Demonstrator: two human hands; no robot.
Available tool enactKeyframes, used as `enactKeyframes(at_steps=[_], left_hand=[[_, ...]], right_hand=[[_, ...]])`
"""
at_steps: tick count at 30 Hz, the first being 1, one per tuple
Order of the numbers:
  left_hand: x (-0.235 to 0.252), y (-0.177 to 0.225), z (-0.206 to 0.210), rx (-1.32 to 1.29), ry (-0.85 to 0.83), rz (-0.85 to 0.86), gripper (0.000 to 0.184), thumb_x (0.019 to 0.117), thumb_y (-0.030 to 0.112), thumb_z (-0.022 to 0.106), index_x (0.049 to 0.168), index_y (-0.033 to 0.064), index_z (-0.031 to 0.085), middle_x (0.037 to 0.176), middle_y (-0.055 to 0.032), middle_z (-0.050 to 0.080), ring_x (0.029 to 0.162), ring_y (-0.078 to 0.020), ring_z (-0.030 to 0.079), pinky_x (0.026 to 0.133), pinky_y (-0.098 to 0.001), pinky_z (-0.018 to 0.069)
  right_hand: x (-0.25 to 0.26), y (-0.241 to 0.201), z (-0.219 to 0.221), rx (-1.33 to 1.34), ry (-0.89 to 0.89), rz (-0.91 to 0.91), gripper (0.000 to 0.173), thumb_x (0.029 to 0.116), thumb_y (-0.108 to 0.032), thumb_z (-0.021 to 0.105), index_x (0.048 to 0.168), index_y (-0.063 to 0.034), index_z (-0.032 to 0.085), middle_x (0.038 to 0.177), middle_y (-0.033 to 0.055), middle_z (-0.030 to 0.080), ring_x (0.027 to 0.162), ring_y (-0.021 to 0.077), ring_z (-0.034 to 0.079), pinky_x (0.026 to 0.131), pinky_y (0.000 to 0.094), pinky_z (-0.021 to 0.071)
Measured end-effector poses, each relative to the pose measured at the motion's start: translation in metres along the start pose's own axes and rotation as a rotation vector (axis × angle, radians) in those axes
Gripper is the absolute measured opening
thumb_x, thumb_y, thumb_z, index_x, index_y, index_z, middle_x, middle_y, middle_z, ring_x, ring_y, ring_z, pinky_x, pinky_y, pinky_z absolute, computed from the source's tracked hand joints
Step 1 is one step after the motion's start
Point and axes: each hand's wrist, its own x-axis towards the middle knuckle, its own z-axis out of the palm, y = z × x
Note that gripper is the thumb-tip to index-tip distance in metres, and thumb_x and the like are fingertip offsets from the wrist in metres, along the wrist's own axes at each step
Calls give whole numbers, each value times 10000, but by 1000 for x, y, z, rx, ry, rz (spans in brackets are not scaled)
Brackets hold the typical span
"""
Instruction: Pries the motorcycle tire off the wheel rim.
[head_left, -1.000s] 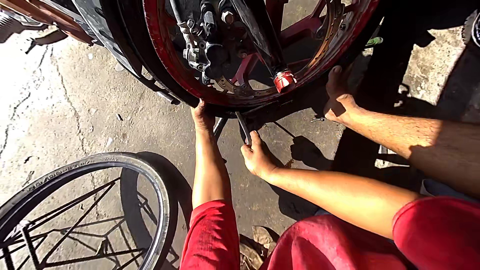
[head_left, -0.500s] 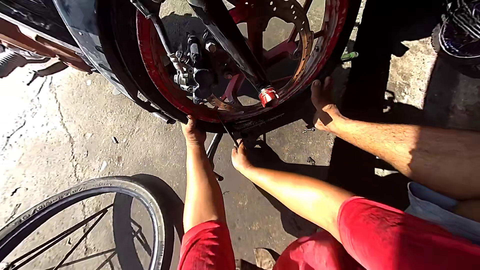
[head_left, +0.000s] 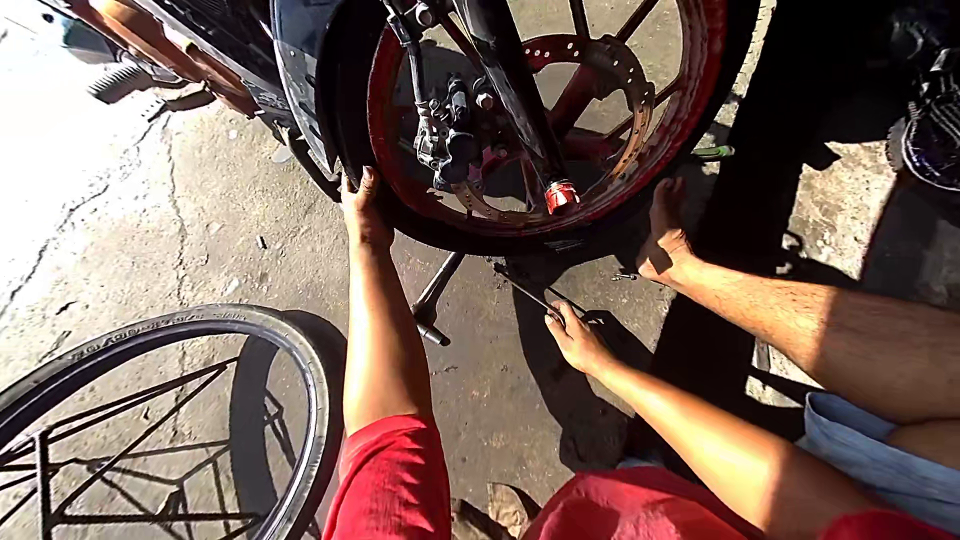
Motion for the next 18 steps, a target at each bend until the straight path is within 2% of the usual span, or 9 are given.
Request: enactKeyframes(at_steps=[3,6,8,10,11,13,14,16,18], left_hand=[[-18,-12,12,58,108,86,850,953,646,573,1514,53,337,1316,-99,638,1174,-179,651,1019,-421,555],[-37,-30,20,184,194,87,863,1017,643,442,1592,53,184,1478,-119,514,1299,-154,570,1098,-381,501],[-56,-40,27,206,225,45,860,1036,624,416,1623,89,86,1570,-111,415,1383,-149,497,1153,-386,448],[-76,-48,40,198,277,-12,919,998,629,519,1633,163,45,1597,-85,392,1395,-158,489,1139,-428,462],[-84,-54,46,197,319,-30,989,955,612,622,1635,185,44,1598,-89,400,1388,-174,505,1117,-447,484],[-95,-63,59,204,367,-30,1160,860,501,804,1634,185,0,1604,-113,386,1384,-187,517,1108,-441,501],[-98,-64,64,197,381,-25,1243,806,414,878,1632,177,-20,1605,-126,375,1387,-187,512,1115,-427,495],[-100,-65,69,186,402,-39,1313,736,287,942,1627,177,-16,1592,-132,393,1381,-194,519,1114,-419,495],[-98,-65,68,152,386,-62,1257,753,200,926,1624,169,21,1566,-129,432,1357,-205,543,1096,-427,512]], right_hand=[[10,-37,-39,19,43,-165,487,1120,-355,333,1469,-65,511,1272,191,670,1197,315,647,1041,523,488],[31,-84,-74,-93,73,-202,429,1127,-316,376,1419,-102,606,1344,158,664,1294,309,604,1130,521,427],[49,-104,-82,-177,109,-219,387,1114,-317,437,1313,-90,679,1219,168,718,1195,342,661,1048,562,482],[64,-122,-85,-267,143,-227,408,1105,-342,460,1093,-24,714,1020,209,728,1042,390,696,923,587,525],[69,-130,-87,-321,135,-210,444,1107,-375,439,1093,-25,713,1020,223,724,1046,408,694,908,604,524],[79,-142,-92,-426,77,-164,484,1115,-438,364,1291,-101,664,1150,224,714,1136,427,671,930,645,506],[83,-144,-94,-441,56,-160,488,1116,-449,351,1338,-121,636,1189,229,702,1153,442,659,926,666,497],[91,-144,-93,-447,62,-201,463,1111,-442,378,1313,-122,645,1199,225,694,1154,441,653,915,674,496],[99,-143,-91,-454,76,-249,429,1104,-418,411,1242,-106,670,1174,211,698,1144,420,657,915,663,502]])
